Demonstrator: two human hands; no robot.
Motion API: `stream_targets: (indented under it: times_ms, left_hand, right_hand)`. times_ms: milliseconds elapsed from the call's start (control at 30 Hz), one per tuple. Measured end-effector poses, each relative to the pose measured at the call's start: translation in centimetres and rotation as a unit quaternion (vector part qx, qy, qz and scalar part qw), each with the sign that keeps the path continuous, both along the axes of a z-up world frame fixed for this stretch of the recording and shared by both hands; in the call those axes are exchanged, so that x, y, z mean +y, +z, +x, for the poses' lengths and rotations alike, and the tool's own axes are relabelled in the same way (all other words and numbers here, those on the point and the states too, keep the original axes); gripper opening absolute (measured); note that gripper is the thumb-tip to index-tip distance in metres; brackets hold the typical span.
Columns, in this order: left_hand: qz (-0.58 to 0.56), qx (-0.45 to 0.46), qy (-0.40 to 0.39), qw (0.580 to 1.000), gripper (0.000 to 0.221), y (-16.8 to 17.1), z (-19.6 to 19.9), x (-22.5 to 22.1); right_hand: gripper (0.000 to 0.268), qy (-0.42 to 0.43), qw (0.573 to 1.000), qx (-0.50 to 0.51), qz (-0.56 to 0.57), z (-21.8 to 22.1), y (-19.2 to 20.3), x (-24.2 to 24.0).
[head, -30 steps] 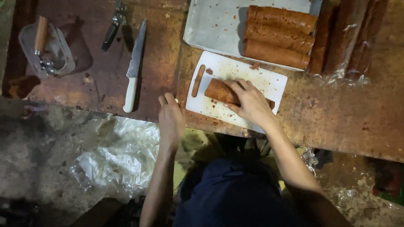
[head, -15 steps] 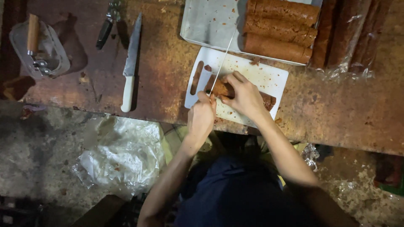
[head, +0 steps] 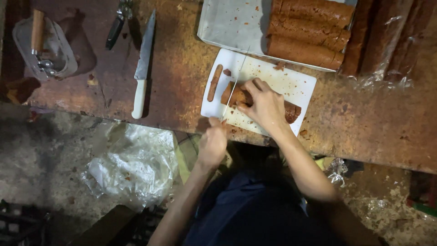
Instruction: Slicing long cylindrical food rolls into smaller segments using a wire cutter on a cutting board.
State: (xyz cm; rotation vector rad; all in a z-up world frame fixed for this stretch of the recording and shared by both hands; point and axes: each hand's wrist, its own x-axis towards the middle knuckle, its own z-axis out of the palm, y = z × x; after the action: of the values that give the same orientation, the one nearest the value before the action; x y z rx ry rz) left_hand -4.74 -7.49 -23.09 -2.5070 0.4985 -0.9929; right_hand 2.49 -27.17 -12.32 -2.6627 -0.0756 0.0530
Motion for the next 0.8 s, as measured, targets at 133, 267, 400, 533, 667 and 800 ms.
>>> stream_targets:
  times_ms: [133,267,400,533,667,800]
  left_hand:
    - [-0.169,0.299,-0.012,0.939,0.039,4.4,-4.4,3.5]
    - [-0.103,0.411,-0.003,0.906,0.057,6.6,-7.7,6.9]
    - [-0.074,0.363,-0.015,0.929,0.053,5.8,-3.9,3.9]
    - [-0.371,0.595,0.176,0.691,0.038,9.4,1.7,-1.5]
    - [-0.397,0.549,0.097,0.729,0.029,10.2,4.6,-4.1]
    - [-0.385,0.556,0.09,0.731,0.034,10.6,5.8,-5.4]
  right_hand:
    - [0.049,0.02,0.999,0.028,0.006,0.3,0.2,-0.7]
    - [0.058,0.11,0.991,0.065,0.041,1.0,2.2,-2.0]
    - [0.056,0.096,0.991,0.09,0.017,0.4,1.2,-2.4]
    - [0.061,0.048,0.995,0.091,0.007,0.1,-0.4,-2.7]
    - [0.057,0.021,0.997,0.074,0.004,0.1,-0.9,-2.3]
    - [0.056,0.011,0.997,0.074,0.012,-0.1,0.0,-2.0]
